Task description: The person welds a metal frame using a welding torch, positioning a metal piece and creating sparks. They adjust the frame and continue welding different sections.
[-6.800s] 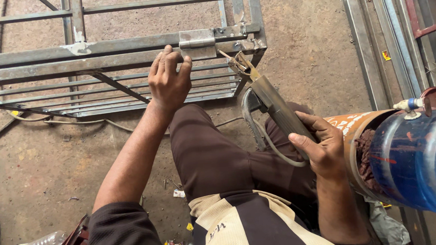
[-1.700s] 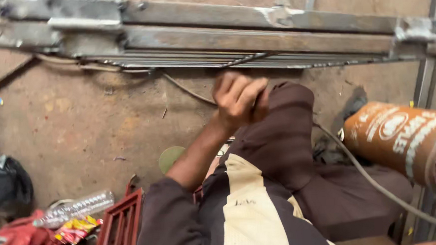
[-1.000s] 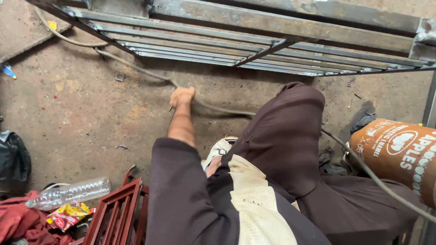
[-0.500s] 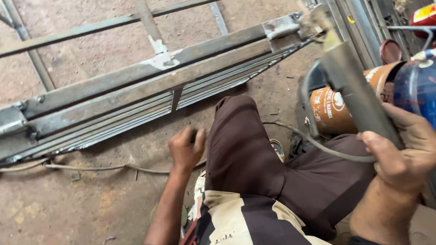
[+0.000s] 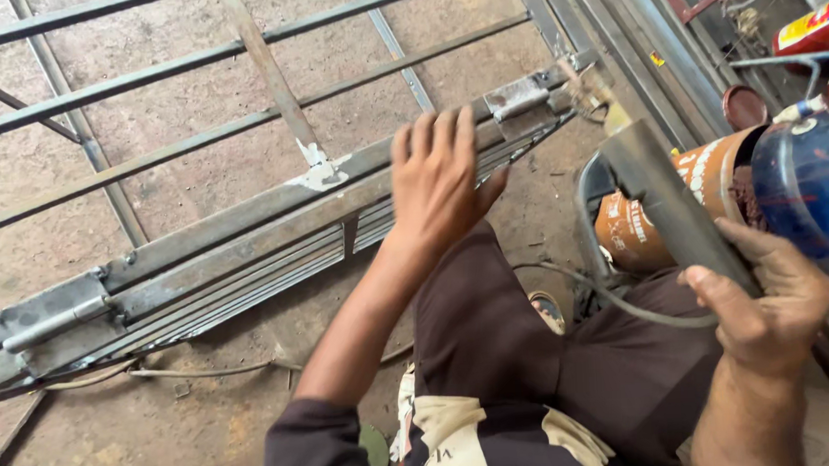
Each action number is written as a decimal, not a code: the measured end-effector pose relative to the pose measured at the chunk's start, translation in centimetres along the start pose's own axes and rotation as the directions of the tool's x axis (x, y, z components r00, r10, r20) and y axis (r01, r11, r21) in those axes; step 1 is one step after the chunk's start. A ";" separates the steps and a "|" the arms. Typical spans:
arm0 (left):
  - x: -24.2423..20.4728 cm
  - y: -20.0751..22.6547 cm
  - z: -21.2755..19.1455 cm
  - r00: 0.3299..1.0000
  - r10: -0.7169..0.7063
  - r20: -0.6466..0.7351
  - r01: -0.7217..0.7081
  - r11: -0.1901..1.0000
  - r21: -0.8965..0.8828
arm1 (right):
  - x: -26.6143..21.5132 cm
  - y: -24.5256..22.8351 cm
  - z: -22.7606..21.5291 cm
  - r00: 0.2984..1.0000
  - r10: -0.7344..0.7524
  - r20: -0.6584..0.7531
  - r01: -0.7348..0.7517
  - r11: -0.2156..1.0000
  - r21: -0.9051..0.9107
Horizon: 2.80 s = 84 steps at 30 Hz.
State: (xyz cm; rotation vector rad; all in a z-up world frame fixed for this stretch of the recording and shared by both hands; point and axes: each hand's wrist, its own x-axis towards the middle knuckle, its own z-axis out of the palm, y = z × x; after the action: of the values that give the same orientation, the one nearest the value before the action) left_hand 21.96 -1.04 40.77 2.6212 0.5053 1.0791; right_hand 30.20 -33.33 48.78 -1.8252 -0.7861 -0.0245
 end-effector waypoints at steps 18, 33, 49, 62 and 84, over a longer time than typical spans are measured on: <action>4.7 0.5 5.7 0.905 -0.093 0.416 0.068 0.995 0.074 | 1.0 0.6 -0.6 0.999 -0.011 -0.041 0.016 0.992 0.122; 4.5 0.0 5.7 0.926 -0.003 0.377 -0.021 0.998 0.059 | 1.3 1.1 -0.9 0.999 -0.025 -0.049 0.034 0.983 0.178; 3.8 -0.7 4.1 0.884 -0.197 0.424 0.161 0.980 0.118 | 3.0 0.6 0.9 0.995 0.019 -0.099 -0.008 0.994 0.106; -0.8 -2.9 2.1 0.948 -0.213 -0.238 0.266 0.937 0.224 | 21.0 4.7 14.4 0.729 -0.518 0.447 0.683 0.598 -0.420; -0.2 -2.8 1.6 0.942 -0.225 -0.247 0.281 0.934 0.219 | 20.7 7.1 14.9 0.700 -0.543 0.464 0.710 0.601 -0.367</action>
State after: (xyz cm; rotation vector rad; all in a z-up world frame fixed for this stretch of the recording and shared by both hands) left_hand 22.40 1.27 38.54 2.5556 1.0660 1.2947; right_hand 44.95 -11.70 44.65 -1.9646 -1.7919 -0.4813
